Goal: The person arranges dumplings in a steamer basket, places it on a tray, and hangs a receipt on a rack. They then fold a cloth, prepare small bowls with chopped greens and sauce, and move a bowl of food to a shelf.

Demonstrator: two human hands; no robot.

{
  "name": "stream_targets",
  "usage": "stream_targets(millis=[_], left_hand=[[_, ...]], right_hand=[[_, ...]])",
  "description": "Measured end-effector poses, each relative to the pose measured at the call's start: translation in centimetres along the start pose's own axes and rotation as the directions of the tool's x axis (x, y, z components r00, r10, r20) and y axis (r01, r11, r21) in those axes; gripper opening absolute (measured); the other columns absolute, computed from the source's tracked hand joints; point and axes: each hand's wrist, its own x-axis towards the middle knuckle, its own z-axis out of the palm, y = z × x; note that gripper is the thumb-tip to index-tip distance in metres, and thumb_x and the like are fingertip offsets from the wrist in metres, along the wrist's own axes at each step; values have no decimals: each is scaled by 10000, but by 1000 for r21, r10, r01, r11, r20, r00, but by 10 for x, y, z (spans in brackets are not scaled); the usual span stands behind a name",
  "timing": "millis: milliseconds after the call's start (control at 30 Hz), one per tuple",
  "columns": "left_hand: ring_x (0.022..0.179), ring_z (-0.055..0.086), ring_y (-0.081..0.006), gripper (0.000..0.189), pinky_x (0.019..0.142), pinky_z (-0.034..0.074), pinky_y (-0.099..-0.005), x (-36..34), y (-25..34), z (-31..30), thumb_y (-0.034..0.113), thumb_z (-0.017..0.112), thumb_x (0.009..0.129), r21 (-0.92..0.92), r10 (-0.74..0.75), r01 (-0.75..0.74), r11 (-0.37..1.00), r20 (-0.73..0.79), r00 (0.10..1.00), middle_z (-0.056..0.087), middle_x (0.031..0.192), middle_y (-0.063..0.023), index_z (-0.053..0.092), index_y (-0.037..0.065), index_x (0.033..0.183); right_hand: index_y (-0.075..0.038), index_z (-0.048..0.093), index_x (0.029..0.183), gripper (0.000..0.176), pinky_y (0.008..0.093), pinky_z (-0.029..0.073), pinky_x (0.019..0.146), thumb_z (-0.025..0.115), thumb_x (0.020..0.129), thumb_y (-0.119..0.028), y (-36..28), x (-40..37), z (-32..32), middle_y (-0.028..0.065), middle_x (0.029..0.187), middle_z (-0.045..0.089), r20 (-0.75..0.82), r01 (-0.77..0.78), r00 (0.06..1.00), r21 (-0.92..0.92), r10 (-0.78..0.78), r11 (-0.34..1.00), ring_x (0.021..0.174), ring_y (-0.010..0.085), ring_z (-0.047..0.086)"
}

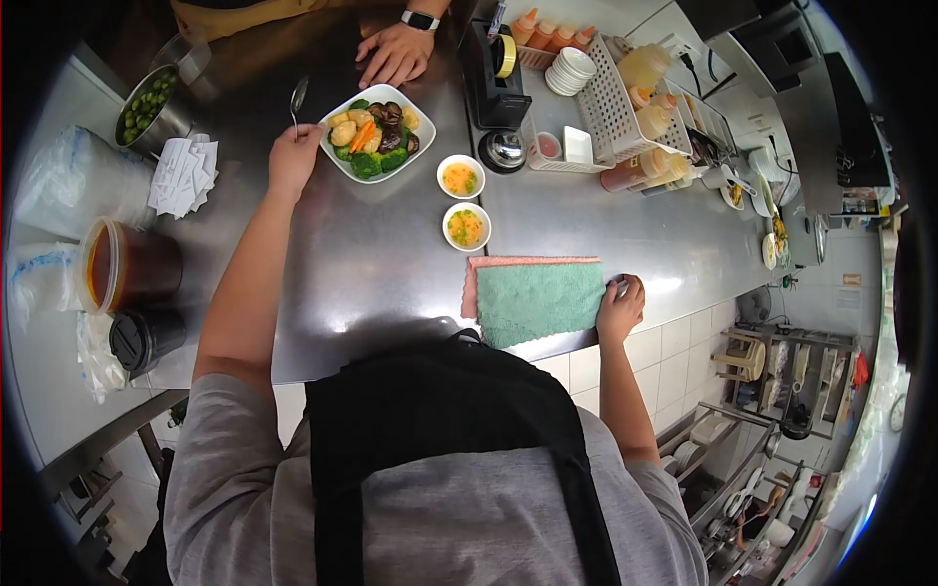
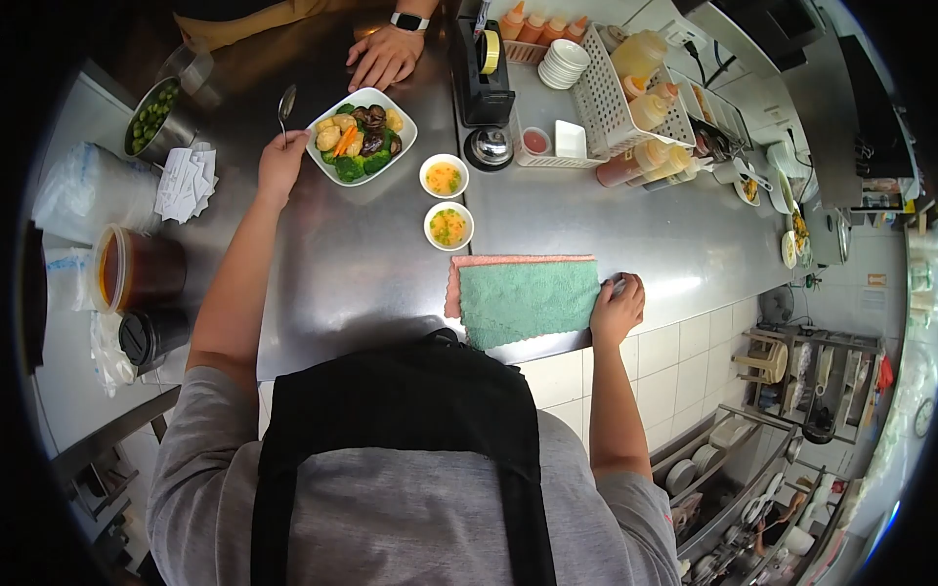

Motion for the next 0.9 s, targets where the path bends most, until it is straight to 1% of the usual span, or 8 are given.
stream_targets(millis=[167, 233, 433, 467, 600, 633, 833, 900], left_hand=[[783, 691, -223, 322, 745, 506, -356, 1, 1, 7, 311, 630, 949, 127, -200, 187, 974, 99, 975, 725, 825, -129, 727, 4, 954], [881, 698, -378, 326, 799, 512, -441, 6, -17, 12, 286, 582, 955, 237, 59, -65, 969, 32, 998, 709, 862, -233, 715, -13, 951], [797, 681, -271, 338, 761, 496, -406, -19, -12, -7, 262, 571, 974, 359, 187, -186, 915, 33, 982, 717, 854, -188, 701, -43, 1037], [834, 676, -412, 320, 744, 499, -465, -21, -15, -11, 233, 532, 973, 279, 210, -223, 934, 76, 975, 687, 861, -260, 693, -40, 1021], [806, 633, -170, 307, 760, 486, -361, -50, 15, -18, 192, 509, 1006, 232, 161, -215, 949, 231, 959, 709, 865, -110, 674, -58, 1070], [820, 630, -160, 306, 775, 487, -350, -70, 39, -11, 181, 492, 1016, 200, 184, -238, 951, 255, 949, 708, 880, -99, 665, -63, 1077], [998, 629, -197, 330, 918, 464, -334, -136, 67, 93, 144, 419, 1034, 92, 69, -134, 987, 508, 859, 691, 1094, -116, 595, -46, 1238], [577, 405, -66, 256, 522, 289, -264, -173, 93, 154, 173, 419, 1046, -8, 68, -78, 997, 578, 813, 506, 749, 24, 590, 58, 1197]], right_hand=[[-123, 561, 1247, 361, 518, 325, 1080, 611, 918, -263, -6, -1, -4, 68, 1387, 534, -9, -17, 1000, 9, 17, 1000, 1347, 300, 448], [-125, 567, 1239, 362, 514, 324, 1079, 619, 909, -263, -4, 0, -3, 67, 1376, 540, -23, -25, 999, 15, 25, 1000, 1342, 299, 452], [-58, 559, 1221, 320, 436, 422, 1009, 609, 928, -176, 16, 0, 0, 165, 1357, 523, -95, -6, 995, 332, 40, 943, 1263, 353, 506], [-40, 553, 1223, 303, 417, 443, 983, 596, 942, -144, 18, -3, -5, 192, 1378, 492, -179, 43, 983, 381, 28, 924, 1252, 363, 511], [-15, 468, 1319, 377, 391, 441, 1018, 581, 964, -74, 34, -49, -34, 207, 1468, 381, -74, -156, 946, 750, 316, 642, 1311, 358, 469], [-22, 434, 1350, 424, 408, 423, 1053, 589, 958, -61, 59, -71, -27, 226, 1484, 354, -244, -2, 953, 591, 182, 806, 1333, 380, 440], [-55, 472, 1335, 453, 473, 448, 1055, 658, 931, -140, 201, -248, -70, 240, 1507, 337, 152, -233, 969, 320, 194, 918, 1326, 453, 453], [-66, 477, 1341, 467, 474, 484, 1013, 668, 930, -176, 261, -309, -89, 232, 1514, 344, 381, -449, 854, 199, 354, 871, 1238, 458, 536]])
